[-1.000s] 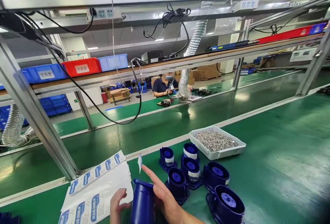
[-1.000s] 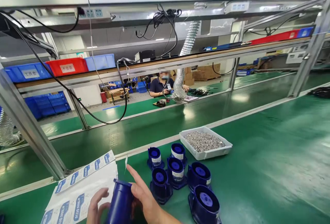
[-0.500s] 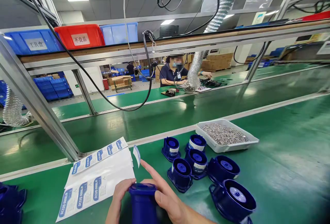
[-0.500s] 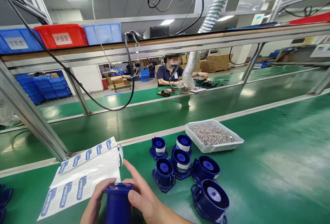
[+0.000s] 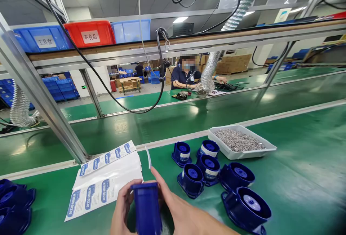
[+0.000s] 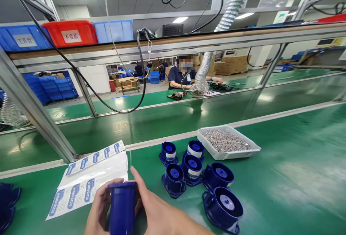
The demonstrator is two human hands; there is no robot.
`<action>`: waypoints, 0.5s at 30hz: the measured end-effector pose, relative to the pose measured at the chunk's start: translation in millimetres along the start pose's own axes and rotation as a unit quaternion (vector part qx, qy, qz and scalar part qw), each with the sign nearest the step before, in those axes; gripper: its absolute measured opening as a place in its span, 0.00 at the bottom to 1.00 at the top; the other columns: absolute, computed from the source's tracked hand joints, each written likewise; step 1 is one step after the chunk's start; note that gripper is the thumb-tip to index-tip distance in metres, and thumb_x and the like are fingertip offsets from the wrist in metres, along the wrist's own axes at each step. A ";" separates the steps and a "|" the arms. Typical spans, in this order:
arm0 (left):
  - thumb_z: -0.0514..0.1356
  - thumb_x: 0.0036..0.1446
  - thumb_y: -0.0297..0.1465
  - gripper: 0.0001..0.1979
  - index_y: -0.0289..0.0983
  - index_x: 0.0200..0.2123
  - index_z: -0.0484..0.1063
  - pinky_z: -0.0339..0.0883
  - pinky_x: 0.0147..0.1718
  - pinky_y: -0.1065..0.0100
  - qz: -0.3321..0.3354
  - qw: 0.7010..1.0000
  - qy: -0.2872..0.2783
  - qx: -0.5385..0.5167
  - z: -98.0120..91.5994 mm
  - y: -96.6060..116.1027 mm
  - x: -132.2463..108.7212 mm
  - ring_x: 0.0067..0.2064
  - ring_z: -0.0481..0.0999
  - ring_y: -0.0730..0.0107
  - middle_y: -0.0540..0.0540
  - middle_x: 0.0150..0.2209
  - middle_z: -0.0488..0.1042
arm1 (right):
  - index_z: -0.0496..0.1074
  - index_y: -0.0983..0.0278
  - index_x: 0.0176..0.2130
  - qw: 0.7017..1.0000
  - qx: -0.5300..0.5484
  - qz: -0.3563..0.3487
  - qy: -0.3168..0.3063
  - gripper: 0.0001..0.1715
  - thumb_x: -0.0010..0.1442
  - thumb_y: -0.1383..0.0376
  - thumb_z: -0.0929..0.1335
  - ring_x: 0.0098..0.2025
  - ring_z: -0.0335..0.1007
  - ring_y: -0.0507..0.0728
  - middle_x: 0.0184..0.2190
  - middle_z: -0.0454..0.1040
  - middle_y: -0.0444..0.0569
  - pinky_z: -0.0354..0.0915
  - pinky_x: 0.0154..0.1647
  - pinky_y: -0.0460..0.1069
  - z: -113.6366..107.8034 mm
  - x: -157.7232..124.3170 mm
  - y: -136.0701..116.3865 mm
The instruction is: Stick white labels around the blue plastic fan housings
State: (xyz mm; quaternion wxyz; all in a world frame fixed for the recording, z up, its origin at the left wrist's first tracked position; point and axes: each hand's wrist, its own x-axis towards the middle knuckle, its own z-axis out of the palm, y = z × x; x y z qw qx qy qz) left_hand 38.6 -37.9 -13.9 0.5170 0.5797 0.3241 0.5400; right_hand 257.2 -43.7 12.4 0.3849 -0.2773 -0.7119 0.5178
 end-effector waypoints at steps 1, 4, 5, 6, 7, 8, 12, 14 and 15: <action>0.83 0.31 0.52 0.54 0.50 0.62 0.69 0.73 0.61 0.43 0.007 1.000 0.015 0.008 -0.8 -1.8 0.5 0.66 0.72 0.32 0.39 0.65 0.72 | 0.19 0.59 0.77 1.000 0.005 0.007 -0.003 0.99 0.37 0.45 0.85 0.63 0.68 0.74 0.71 0.57 0.69 0.68 0.59 0.63 0.1 0.6 -0.2; 0.82 0.35 0.51 0.52 0.48 0.62 0.67 0.75 0.58 0.46 0.053 0.996 0.037 0.054 -3.4 -9.0 -0.9 0.64 0.72 0.37 0.39 0.63 0.69 | 0.19 0.56 0.77 0.995 0.053 0.030 0.080 0.82 0.54 0.41 0.77 0.60 0.69 0.67 0.70 0.56 0.66 0.69 0.57 0.62 3.0 5.2 0.0; 0.81 0.37 0.50 0.50 0.48 0.62 0.66 0.76 0.57 0.47 0.066 0.995 0.029 0.066 -4.7 -11.5 -2.0 0.65 0.72 0.38 0.38 0.63 0.68 | 0.21 0.55 0.77 0.991 0.059 0.034 0.119 0.74 0.60 0.41 0.73 0.57 0.70 0.65 0.69 0.57 0.65 0.69 0.56 0.62 4.2 7.1 0.5; 0.80 0.39 0.48 0.48 0.49 0.63 0.65 0.77 0.55 0.49 0.075 0.994 0.016 0.076 -6.3 -13.9 -3.0 0.65 0.71 0.39 0.38 0.63 0.67 | 0.24 0.54 0.77 0.986 0.054 0.036 0.152 0.67 0.63 0.41 0.70 0.54 0.71 0.63 0.68 0.58 0.64 0.69 0.55 0.62 5.2 8.8 1.4; 0.79 0.41 0.46 0.48 0.49 0.63 0.64 0.78 0.53 0.51 0.083 0.993 0.000 0.085 -8.1 -15.9 -3.6 0.65 0.71 0.39 0.38 0.64 0.65 | 0.27 0.54 0.77 0.983 0.040 0.033 0.178 0.63 0.65 0.42 0.69 0.53 0.70 0.62 0.67 0.59 0.64 0.68 0.54 0.62 6.3 10.3 2.6; 0.78 0.42 0.44 0.47 0.50 0.64 0.63 0.79 0.52 0.52 0.098 0.990 -0.019 0.100 -9.9 -17.3 -3.8 0.65 0.70 0.40 0.38 0.64 0.64 | 0.28 0.54 0.77 0.980 0.021 0.025 0.196 0.61 0.65 0.42 0.68 0.52 0.70 0.63 0.66 0.60 0.63 0.68 0.54 0.63 7.6 11.5 4.0; 0.73 0.47 0.31 0.42 0.47 0.65 0.62 0.79 0.50 0.55 0.219 0.950 -0.079 0.206 -13.0 -13.4 0.1 0.61 0.72 0.46 0.37 0.59 0.63 | 0.35 0.51 0.76 0.969 -0.073 -0.026 0.234 0.55 0.64 0.47 0.67 0.50 0.71 0.64 0.64 0.62 0.60 0.68 0.53 0.67 16.8 15.0 10.3; 0.71 0.48 0.29 0.40 0.43 0.64 0.63 0.78 0.52 0.53 0.275 0.926 -0.083 0.246 -10.8 -5.5 2.4 0.58 0.73 0.49 0.38 0.56 0.64 | 0.37 0.50 0.75 0.964 -0.113 -0.051 0.236 0.57 0.60 0.49 0.69 0.49 0.72 0.64 0.64 0.63 0.58 0.70 0.53 0.68 23.4 16.9 12.3; 0.70 0.48 0.29 0.39 0.42 0.63 0.63 0.77 0.53 0.53 0.292 0.918 -0.078 0.259 -9.1 -0.7 3.0 0.56 0.74 0.50 0.38 0.54 0.65 | 0.37 0.49 0.75 0.961 -0.130 -0.058 0.236 0.58 0.58 0.51 0.70 0.49 0.72 0.65 0.64 0.63 0.58 0.71 0.52 0.68 26.6 17.8 12.8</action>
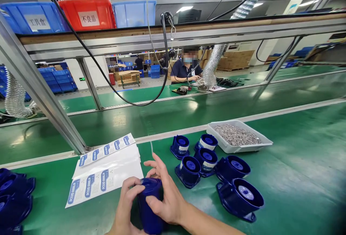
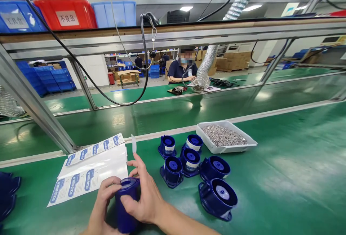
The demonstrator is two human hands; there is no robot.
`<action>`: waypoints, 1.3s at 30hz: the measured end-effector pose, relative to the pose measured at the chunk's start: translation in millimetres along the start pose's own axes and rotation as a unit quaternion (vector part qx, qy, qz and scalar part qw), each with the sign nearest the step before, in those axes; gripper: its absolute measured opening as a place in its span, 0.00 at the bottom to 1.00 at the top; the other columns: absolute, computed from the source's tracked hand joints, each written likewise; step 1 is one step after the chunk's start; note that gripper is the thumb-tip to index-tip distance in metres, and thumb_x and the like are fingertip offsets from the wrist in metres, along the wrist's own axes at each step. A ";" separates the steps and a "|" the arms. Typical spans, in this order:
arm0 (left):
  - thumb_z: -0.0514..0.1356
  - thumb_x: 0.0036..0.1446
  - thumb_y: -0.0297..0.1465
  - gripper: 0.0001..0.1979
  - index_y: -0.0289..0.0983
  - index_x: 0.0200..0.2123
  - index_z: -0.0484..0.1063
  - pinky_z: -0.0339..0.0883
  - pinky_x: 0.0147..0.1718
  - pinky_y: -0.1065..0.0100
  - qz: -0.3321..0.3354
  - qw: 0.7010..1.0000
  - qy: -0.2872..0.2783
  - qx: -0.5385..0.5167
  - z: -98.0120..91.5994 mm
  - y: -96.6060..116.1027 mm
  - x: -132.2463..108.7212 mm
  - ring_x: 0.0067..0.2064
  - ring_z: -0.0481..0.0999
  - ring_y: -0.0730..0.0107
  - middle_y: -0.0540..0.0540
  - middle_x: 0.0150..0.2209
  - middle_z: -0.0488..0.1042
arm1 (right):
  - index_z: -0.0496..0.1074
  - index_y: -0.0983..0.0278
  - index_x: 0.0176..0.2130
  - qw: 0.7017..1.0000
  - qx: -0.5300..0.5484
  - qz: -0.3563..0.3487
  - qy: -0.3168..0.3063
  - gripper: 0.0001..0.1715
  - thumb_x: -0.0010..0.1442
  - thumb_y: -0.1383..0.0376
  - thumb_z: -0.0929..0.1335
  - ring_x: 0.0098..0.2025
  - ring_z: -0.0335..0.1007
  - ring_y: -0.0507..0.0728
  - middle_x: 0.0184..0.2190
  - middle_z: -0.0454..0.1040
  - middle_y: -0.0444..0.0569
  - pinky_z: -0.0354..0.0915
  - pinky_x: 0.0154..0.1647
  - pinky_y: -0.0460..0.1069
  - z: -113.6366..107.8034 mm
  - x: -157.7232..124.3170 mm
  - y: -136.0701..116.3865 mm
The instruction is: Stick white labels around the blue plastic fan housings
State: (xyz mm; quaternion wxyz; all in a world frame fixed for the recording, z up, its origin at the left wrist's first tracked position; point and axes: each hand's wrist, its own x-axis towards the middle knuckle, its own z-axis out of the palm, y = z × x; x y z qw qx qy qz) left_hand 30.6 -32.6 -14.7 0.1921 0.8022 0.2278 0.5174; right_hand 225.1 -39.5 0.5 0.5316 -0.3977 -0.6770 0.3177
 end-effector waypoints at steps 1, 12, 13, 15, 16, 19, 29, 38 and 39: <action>0.69 0.48 0.28 0.37 0.41 0.63 0.64 0.77 0.53 0.53 0.011 1.000 0.004 0.015 -1.0 4.1 3.2 0.55 0.74 0.51 0.39 0.53 0.65 | 0.37 0.50 0.76 1.000 -0.015 -0.007 -0.001 0.60 0.56 0.52 0.71 0.49 0.73 0.65 0.64 0.63 0.58 0.71 0.52 0.69 2.8 -0.5 -0.7; 0.75 0.49 0.34 0.38 0.47 0.60 0.62 0.80 0.49 0.55 -0.254 0.962 0.070 -0.073 -5.5 7.5 16.0 0.61 0.73 0.48 0.40 0.59 0.66 | 0.17 0.51 0.75 0.973 -0.179 -0.063 -0.133 0.96 0.41 0.45 0.85 0.73 0.55 0.84 0.76 0.40 0.72 0.63 0.67 0.78 -13.3 -8.0 2.8; 0.76 0.49 0.35 0.38 0.46 0.60 0.62 0.80 0.49 0.55 -0.263 0.959 0.070 -0.082 -5.6 5.9 16.3 0.61 0.72 0.48 0.40 0.59 0.66 | 0.20 0.51 0.76 0.976 -0.170 -0.077 -0.112 0.94 0.42 0.43 0.85 0.73 0.56 0.83 0.76 0.40 0.71 0.64 0.68 0.78 -18.0 -7.5 1.9; 0.76 0.49 0.35 0.38 0.45 0.60 0.62 0.80 0.48 0.57 -0.260 0.959 0.059 -0.096 -5.2 3.9 15.9 0.61 0.73 0.47 0.39 0.60 0.67 | 0.32 0.52 0.77 0.988 -0.127 -0.085 -0.033 0.81 0.49 0.41 0.82 0.69 0.61 0.78 0.75 0.43 0.67 0.71 0.64 0.72 -26.4 -5.3 -2.9; 0.75 0.50 0.34 0.38 0.45 0.61 0.62 0.80 0.47 0.58 -0.251 0.961 0.052 -0.100 -4.8 3.2 15.2 0.61 0.74 0.47 0.38 0.60 0.67 | 0.40 0.52 0.76 0.991 -0.103 -0.080 0.019 0.70 0.54 0.43 0.80 0.65 0.66 0.73 0.73 0.48 0.65 0.76 0.58 0.67 -29.6 -3.9 -6.5; 0.72 0.52 0.30 0.37 0.45 0.62 0.60 0.79 0.47 0.59 -0.214 0.971 0.037 -0.097 -3.9 0.4 12.7 0.63 0.73 0.46 0.36 0.62 0.65 | 0.62 0.50 0.67 0.983 -0.089 -0.071 0.145 0.35 0.67 0.57 0.74 0.45 0.74 0.59 0.65 0.60 0.58 0.77 0.40 0.56 -35.1 -0.4 -18.0; 0.66 0.53 0.26 0.36 0.47 0.63 0.58 0.77 0.54 0.59 -0.213 0.975 0.002 -0.061 -5.2 -4.8 16.7 0.62 0.71 0.52 0.40 0.60 0.63 | 0.81 0.53 0.48 0.960 -0.162 -0.186 0.131 0.23 0.59 0.78 0.75 0.35 0.78 0.56 0.42 0.80 0.50 0.75 0.32 0.50 -41.9 2.6 -35.9; 0.67 0.52 0.23 0.39 0.47 0.64 0.58 0.75 0.54 0.57 -0.224 0.971 -0.004 -0.082 -6.0 -3.7 15.3 0.63 0.71 0.48 0.39 0.61 0.62 | 0.82 0.58 0.32 0.990 0.013 -0.041 0.137 0.09 0.60 0.73 0.76 0.22 0.76 0.56 0.24 0.81 0.47 0.70 0.19 0.48 -37.6 4.6 -39.5; 0.67 0.51 0.23 0.39 0.47 0.64 0.58 0.75 0.55 0.56 -0.229 0.970 -0.005 -0.086 -6.1 -3.5 14.9 0.62 0.71 0.49 0.39 0.61 0.62 | 0.82 0.59 0.32 0.991 0.018 -0.027 0.133 0.08 0.60 0.71 0.76 0.20 0.75 0.55 0.23 0.81 0.47 0.69 0.19 0.48 -37.4 3.3 -37.5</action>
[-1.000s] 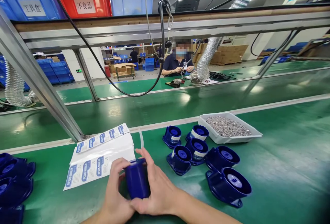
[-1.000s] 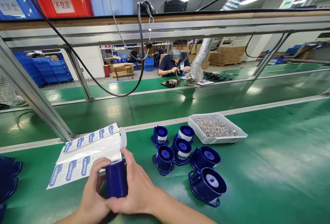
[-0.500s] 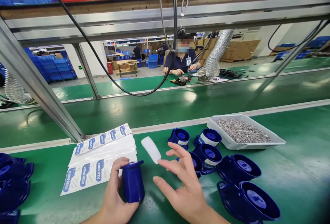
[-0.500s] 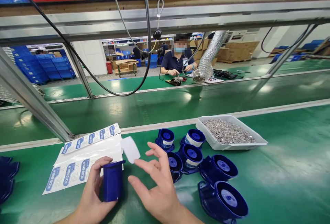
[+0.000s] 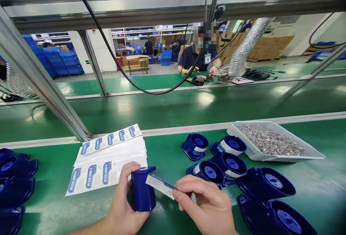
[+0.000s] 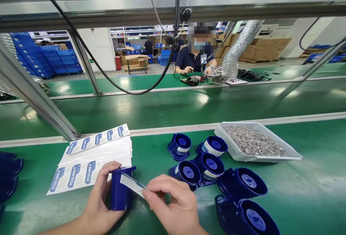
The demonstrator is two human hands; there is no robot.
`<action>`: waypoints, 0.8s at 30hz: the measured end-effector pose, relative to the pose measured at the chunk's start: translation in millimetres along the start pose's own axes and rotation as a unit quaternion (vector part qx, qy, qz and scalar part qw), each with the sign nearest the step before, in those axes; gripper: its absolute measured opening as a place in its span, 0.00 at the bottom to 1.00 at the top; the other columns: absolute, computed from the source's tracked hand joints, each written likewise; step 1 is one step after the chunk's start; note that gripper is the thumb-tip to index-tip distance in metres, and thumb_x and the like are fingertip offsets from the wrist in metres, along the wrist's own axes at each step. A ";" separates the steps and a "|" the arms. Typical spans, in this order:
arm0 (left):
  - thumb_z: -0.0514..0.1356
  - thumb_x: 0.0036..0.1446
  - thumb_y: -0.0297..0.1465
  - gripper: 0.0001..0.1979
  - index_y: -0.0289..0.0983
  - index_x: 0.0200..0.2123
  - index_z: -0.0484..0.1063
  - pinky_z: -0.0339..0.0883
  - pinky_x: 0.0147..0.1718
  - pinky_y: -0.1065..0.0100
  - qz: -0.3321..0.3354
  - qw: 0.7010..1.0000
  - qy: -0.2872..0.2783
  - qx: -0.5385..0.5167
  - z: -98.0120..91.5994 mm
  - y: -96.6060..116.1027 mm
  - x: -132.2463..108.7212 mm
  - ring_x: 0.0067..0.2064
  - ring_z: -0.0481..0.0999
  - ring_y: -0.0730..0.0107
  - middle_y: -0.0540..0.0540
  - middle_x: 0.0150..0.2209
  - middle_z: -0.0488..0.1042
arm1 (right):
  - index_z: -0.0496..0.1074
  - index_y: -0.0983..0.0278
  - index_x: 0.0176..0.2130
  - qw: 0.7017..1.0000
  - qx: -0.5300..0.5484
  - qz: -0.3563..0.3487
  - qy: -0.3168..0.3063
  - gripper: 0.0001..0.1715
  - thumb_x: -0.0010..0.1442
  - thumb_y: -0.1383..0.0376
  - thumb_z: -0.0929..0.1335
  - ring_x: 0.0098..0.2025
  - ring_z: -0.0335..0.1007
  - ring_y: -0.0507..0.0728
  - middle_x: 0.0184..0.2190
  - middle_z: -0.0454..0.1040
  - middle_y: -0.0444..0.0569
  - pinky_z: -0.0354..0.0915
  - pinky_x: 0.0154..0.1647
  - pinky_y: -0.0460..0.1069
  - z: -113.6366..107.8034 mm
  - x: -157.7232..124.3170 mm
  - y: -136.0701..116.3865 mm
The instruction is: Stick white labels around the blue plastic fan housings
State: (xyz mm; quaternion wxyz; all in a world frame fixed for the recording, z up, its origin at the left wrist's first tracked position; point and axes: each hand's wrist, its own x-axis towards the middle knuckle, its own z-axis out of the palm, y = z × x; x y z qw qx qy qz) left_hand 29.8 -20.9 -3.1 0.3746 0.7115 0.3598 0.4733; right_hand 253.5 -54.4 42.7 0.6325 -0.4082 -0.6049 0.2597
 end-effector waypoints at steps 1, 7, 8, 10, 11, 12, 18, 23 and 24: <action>0.67 0.50 0.22 0.40 0.47 0.64 0.58 0.74 0.56 0.55 -0.007 1.000 -0.002 -0.002 -0.1 0.1 -0.5 0.62 0.71 0.49 0.39 0.61 0.62 | 0.82 0.59 0.32 1.000 0.004 0.014 -0.003 0.06 0.61 0.69 0.76 0.19 0.74 0.55 0.23 0.80 0.47 0.68 0.18 0.48 -0.4 -1.3 1.7; 0.66 0.47 0.19 0.42 0.47 0.64 0.58 0.72 0.57 0.53 -0.035 0.999 -0.006 -0.014 0.2 0.3 -2.9 0.62 0.71 0.47 0.39 0.62 0.63 | 0.78 0.62 0.29 0.963 0.053 0.266 -0.008 0.20 0.57 0.49 0.80 0.18 0.67 0.52 0.20 0.72 0.44 0.65 0.21 0.48 2.9 -3.4 -2.7; 0.67 0.47 0.19 0.42 0.46 0.64 0.59 0.72 0.57 0.52 -0.038 0.999 -0.002 -0.015 0.6 0.3 -2.6 0.61 0.71 0.47 0.39 0.62 0.64 | 0.78 0.62 0.28 0.953 0.059 0.296 -0.002 0.23 0.55 0.47 0.80 0.19 0.65 0.51 0.19 0.71 0.43 0.64 0.21 0.48 4.6 -3.3 -4.4; 0.67 0.47 0.20 0.41 0.45 0.63 0.59 0.72 0.56 0.53 -0.048 0.999 0.004 -0.019 1.6 0.5 -1.4 0.60 0.73 0.47 0.39 0.61 0.65 | 0.77 0.63 0.28 0.946 0.064 0.319 0.000 0.27 0.52 0.44 0.81 0.19 0.63 0.50 0.18 0.69 0.41 0.62 0.22 0.47 7.9 -3.6 -6.0; 0.67 0.46 0.20 0.41 0.45 0.63 0.60 0.73 0.55 0.54 -0.055 0.998 0.006 -0.024 2.1 0.8 -0.5 0.58 0.74 0.48 0.39 0.61 0.66 | 0.76 0.63 0.28 0.945 0.062 0.320 -0.003 0.27 0.52 0.44 0.81 0.19 0.62 0.50 0.18 0.68 0.41 0.62 0.22 0.47 9.0 -4.2 -5.7; 0.67 0.46 0.20 0.40 0.45 0.62 0.60 0.74 0.54 0.55 -0.063 0.998 0.005 -0.031 2.5 1.4 0.3 0.57 0.76 0.50 0.40 0.60 0.66 | 0.76 0.63 0.27 0.946 0.058 0.317 -0.006 0.27 0.52 0.43 0.81 0.19 0.61 0.50 0.18 0.68 0.41 0.62 0.23 0.47 9.6 -4.9 -4.9; 0.66 0.48 0.21 0.39 0.48 0.62 0.59 0.75 0.45 0.60 -0.105 0.991 -0.010 -0.077 2.8 6.5 2.6 0.48 0.79 0.57 0.44 0.56 0.70 | 0.76 0.62 0.27 0.961 0.023 0.276 -0.024 0.25 0.56 0.45 0.79 0.20 0.61 0.51 0.21 0.70 0.43 0.62 0.25 0.49 7.4 -9.1 3.3; 0.67 0.45 0.19 0.41 0.46 0.61 0.62 0.75 0.46 0.57 -0.089 0.994 -0.010 -0.067 1.2 6.8 3.1 0.51 0.78 0.51 0.41 0.58 0.68 | 0.76 0.62 0.27 0.963 0.010 0.267 -0.043 0.24 0.57 0.46 0.78 0.21 0.62 0.52 0.21 0.72 0.44 0.61 0.24 0.49 8.4 -9.3 5.0; 0.66 0.44 0.18 0.41 0.46 0.61 0.62 0.75 0.48 0.56 -0.088 0.994 -0.011 -0.064 1.1 6.0 2.8 0.52 0.78 0.50 0.41 0.58 0.68 | 0.77 0.62 0.27 0.963 0.009 0.266 -0.045 0.24 0.57 0.46 0.78 0.21 0.63 0.52 0.21 0.72 0.44 0.61 0.24 0.49 8.7 -9.4 5.4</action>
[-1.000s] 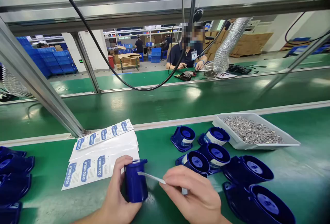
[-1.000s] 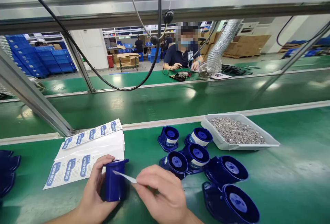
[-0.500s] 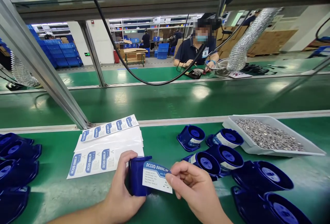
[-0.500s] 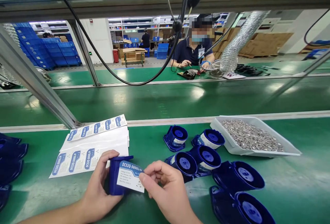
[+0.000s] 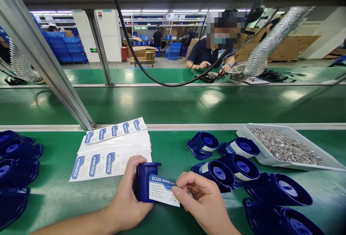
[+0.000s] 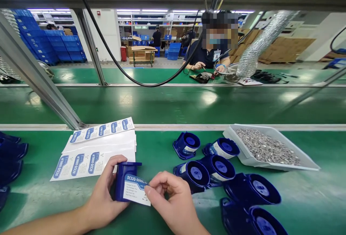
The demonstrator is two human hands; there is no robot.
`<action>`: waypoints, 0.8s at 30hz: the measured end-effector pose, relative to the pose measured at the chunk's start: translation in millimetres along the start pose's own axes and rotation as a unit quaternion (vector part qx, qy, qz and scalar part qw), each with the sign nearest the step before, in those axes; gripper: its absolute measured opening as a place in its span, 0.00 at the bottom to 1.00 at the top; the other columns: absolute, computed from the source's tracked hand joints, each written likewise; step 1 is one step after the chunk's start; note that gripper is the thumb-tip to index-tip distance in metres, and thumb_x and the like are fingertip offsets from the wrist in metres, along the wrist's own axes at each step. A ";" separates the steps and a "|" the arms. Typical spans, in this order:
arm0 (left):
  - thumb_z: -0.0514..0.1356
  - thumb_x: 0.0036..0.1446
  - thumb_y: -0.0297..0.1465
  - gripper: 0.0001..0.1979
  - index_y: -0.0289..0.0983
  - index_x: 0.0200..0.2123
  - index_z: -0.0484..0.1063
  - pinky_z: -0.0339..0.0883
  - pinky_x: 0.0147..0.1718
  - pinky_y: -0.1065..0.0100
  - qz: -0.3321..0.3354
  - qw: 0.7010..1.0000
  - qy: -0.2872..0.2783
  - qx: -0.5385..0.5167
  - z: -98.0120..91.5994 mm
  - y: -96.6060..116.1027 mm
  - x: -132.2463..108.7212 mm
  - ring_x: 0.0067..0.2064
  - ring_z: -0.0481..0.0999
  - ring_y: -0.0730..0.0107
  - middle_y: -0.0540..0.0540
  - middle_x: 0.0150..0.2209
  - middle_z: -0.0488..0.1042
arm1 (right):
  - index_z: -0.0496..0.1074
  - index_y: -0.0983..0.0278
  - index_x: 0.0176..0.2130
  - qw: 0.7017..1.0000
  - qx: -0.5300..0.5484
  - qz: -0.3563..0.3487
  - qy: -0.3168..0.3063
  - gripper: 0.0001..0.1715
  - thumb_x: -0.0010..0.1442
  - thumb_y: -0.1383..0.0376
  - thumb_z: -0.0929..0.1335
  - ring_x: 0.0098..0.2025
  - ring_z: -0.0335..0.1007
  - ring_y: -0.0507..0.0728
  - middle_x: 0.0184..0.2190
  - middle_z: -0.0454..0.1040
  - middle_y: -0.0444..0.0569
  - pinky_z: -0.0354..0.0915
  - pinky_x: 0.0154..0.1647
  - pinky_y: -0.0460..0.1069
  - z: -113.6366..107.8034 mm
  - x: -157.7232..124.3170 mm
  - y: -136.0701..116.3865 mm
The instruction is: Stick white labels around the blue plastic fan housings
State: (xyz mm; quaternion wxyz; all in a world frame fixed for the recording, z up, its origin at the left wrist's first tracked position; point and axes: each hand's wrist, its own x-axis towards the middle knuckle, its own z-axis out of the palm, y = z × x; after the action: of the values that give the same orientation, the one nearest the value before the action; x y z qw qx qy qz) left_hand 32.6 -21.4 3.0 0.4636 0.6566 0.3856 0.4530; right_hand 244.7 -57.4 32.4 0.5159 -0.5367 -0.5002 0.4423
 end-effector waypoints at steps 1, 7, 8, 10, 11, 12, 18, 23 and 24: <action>0.66 0.44 0.18 0.41 0.46 0.62 0.62 0.75 0.49 0.56 0.000 1.000 -0.001 0.002 -0.2 -0.9 -0.2 0.53 0.77 0.50 0.41 0.59 0.68 | 0.77 0.62 0.27 1.000 -0.002 0.000 -0.002 0.23 0.57 0.46 0.78 0.21 0.63 0.52 0.21 0.72 0.44 0.61 0.24 0.49 0.2 0.2 0.6; 0.66 0.48 0.19 0.41 0.50 0.63 0.60 0.73 0.53 0.54 0.001 1.000 -0.019 0.004 -1.4 -5.6 -1.4 0.56 0.76 0.50 0.43 0.60 0.65 | 0.78 0.62 0.29 0.999 -0.028 -0.020 -0.040 0.18 0.61 0.53 0.77 0.23 0.66 0.52 0.21 0.74 0.46 0.63 0.25 0.48 -6.0 2.9 10.7; 0.66 0.48 0.19 0.41 0.50 0.63 0.60 0.73 0.53 0.54 0.003 1.000 -0.020 0.004 -1.5 -5.7 -1.3 0.56 0.75 0.50 0.43 0.60 0.65 | 0.78 0.63 0.29 0.998 -0.033 -0.026 -0.051 0.16 0.62 0.54 0.76 0.23 0.66 0.52 0.22 0.74 0.46 0.63 0.25 0.48 -7.6 3.4 12.7; 0.66 0.48 0.19 0.41 0.49 0.63 0.60 0.73 0.54 0.53 0.006 1.000 -0.022 0.004 -1.6 -5.1 -0.6 0.57 0.75 0.50 0.43 0.60 0.65 | 0.79 0.63 0.30 0.996 -0.041 -0.034 -0.064 0.14 0.63 0.56 0.76 0.23 0.67 0.52 0.22 0.75 0.46 0.64 0.25 0.47 -10.2 4.0 15.9; 0.66 0.47 0.18 0.41 0.49 0.63 0.60 0.73 0.54 0.53 0.006 1.000 -0.022 0.004 -1.6 -4.5 -0.2 0.57 0.75 0.50 0.43 0.60 0.65 | 0.79 0.63 0.30 0.996 -0.043 -0.036 -0.066 0.14 0.63 0.56 0.76 0.23 0.68 0.53 0.22 0.75 0.46 0.64 0.25 0.47 -11.0 4.1 16.9; 0.66 0.47 0.18 0.41 0.48 0.63 0.60 0.72 0.55 0.53 0.006 1.000 -0.021 0.005 -1.5 -3.8 0.1 0.57 0.75 0.49 0.43 0.60 0.65 | 0.79 0.62 0.30 0.996 -0.044 -0.036 -0.065 0.14 0.63 0.56 0.76 0.23 0.68 0.53 0.22 0.75 0.46 0.65 0.25 0.47 -11.5 4.1 17.6; 0.66 0.48 0.19 0.40 0.48 0.62 0.60 0.71 0.56 0.52 0.013 1.000 -0.020 0.008 -0.8 0.6 0.4 0.57 0.75 0.49 0.43 0.58 0.66 | 0.79 0.62 0.30 0.996 -0.044 -0.037 -0.063 0.14 0.63 0.57 0.76 0.23 0.68 0.53 0.22 0.75 0.46 0.64 0.25 0.47 -10.9 4.1 15.3; 0.67 0.49 0.19 0.40 0.48 0.63 0.59 0.70 0.57 0.52 0.011 1.000 -0.021 0.005 -1.6 -1.1 -0.1 0.56 0.74 0.51 0.43 0.59 0.64 | 0.79 0.62 0.29 0.999 -0.027 -0.018 -0.035 0.13 0.60 0.57 0.77 0.23 0.66 0.52 0.21 0.74 0.45 0.62 0.26 0.47 -5.3 1.7 7.9; 0.67 0.49 0.19 0.40 0.48 0.62 0.59 0.70 0.57 0.52 0.009 1.000 -0.023 0.003 -1.9 -1.5 -0.1 0.55 0.74 0.52 0.43 0.59 0.64 | 0.79 0.62 0.28 0.999 -0.023 -0.012 -0.023 0.13 0.60 0.57 0.77 0.23 0.65 0.52 0.21 0.74 0.45 0.61 0.26 0.47 -3.9 0.8 6.7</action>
State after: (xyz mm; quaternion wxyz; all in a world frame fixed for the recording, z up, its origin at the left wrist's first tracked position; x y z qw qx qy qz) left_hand 30.6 -20.7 1.8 0.4665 0.6716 0.3705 0.4405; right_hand 249.2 -56.9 26.1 0.4968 -0.5323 -0.5282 0.4369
